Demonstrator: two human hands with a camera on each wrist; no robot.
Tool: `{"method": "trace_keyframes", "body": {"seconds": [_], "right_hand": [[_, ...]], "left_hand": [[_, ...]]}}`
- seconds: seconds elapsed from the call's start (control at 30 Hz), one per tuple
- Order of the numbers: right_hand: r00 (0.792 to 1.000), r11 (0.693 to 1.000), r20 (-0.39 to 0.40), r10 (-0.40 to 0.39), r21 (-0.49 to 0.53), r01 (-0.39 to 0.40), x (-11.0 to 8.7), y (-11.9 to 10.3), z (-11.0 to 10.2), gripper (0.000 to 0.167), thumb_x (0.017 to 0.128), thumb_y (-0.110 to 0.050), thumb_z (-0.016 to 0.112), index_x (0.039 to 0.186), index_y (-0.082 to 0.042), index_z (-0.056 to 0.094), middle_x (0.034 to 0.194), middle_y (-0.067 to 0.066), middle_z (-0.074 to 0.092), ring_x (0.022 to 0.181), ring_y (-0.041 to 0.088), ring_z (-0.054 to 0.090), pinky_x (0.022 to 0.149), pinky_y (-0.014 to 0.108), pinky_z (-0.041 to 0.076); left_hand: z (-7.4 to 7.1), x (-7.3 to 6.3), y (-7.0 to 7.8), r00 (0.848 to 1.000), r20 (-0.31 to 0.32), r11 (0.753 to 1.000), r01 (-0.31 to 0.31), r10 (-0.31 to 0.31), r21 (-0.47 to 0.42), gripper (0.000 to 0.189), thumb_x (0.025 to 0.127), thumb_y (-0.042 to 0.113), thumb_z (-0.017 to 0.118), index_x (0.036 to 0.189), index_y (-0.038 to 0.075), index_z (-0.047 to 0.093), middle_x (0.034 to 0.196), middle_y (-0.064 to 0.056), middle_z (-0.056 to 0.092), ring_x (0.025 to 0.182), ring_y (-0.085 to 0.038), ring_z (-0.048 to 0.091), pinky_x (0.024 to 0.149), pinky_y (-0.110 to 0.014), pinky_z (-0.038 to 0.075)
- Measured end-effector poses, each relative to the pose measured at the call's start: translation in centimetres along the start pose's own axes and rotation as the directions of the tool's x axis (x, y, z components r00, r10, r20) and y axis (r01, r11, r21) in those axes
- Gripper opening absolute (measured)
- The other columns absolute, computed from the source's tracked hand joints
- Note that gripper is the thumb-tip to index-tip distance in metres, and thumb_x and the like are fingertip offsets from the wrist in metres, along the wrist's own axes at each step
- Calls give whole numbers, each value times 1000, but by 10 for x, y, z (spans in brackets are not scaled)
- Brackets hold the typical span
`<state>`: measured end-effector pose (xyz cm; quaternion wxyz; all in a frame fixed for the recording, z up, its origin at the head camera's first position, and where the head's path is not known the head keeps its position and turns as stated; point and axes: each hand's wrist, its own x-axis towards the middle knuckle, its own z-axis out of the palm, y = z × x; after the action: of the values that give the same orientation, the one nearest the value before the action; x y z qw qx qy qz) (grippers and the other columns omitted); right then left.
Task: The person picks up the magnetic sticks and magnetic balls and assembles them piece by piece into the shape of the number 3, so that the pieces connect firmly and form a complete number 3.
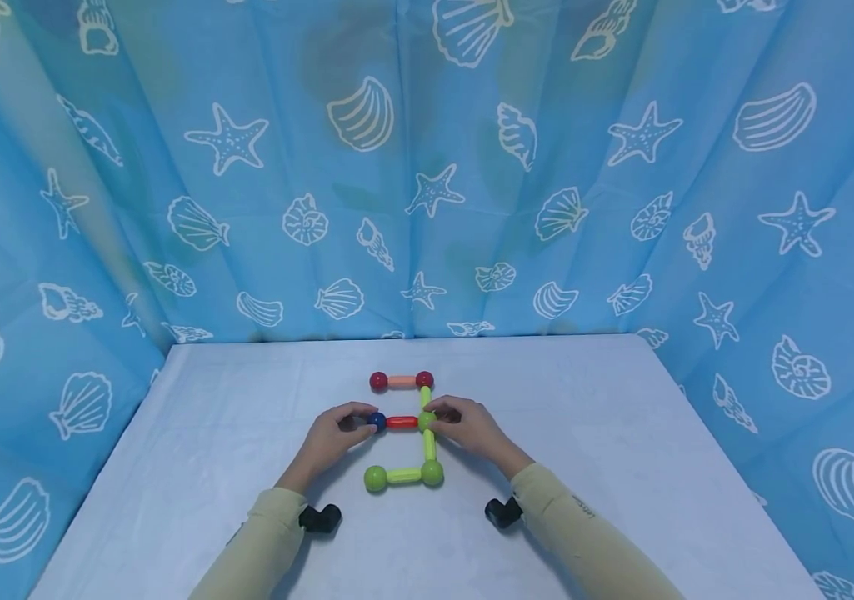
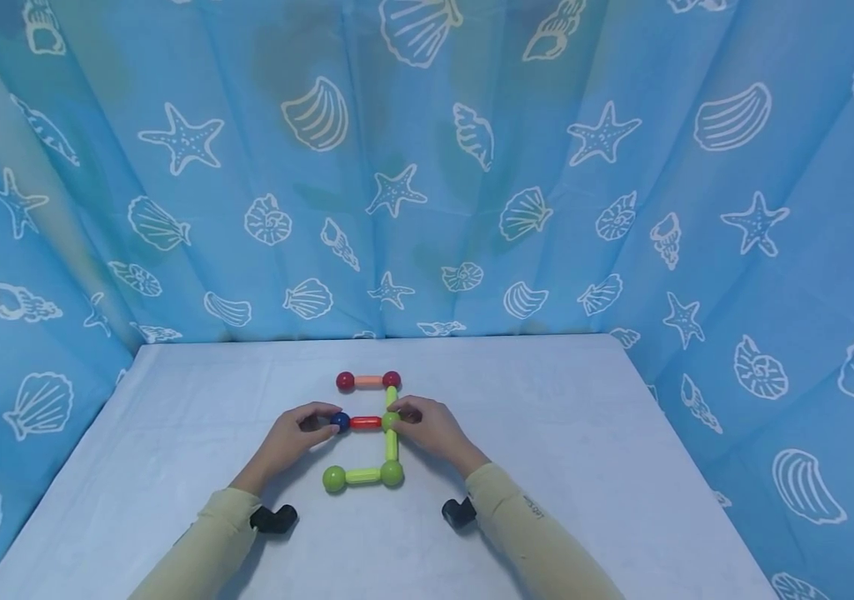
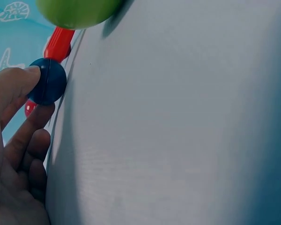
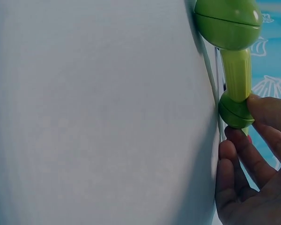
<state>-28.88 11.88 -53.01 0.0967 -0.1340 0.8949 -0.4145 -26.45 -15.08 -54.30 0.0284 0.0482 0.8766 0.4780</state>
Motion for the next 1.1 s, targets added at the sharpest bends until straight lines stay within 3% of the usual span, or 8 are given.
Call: {"method": "trace_keyframes", "body": {"seconds": [0.93,1.1], "right_hand": [[1000,1000,-2,-2,-27,2,0,-3,6,31,94,-25,74,125,-24,70,108,-6,68,101,15,61,92,37,54],[1000,1000,-21,8,-11,-8,-4,-3,3,39,93,-25,75,131,-22,66,110,-3,70,102,17,64,93,40,55]], "left_hand": [[-3,-5,-6,1000,-15,1000,-12,11,-14,29,93,21,76,122,22,72,115,4,70,100,-17,59,92,-38,50],[-1,-6,-5,1000,-17,1000,-4,4,-22,32,93,21,76,124,22,71,117,3,70,100,-17,59,92,-38,51]]}}
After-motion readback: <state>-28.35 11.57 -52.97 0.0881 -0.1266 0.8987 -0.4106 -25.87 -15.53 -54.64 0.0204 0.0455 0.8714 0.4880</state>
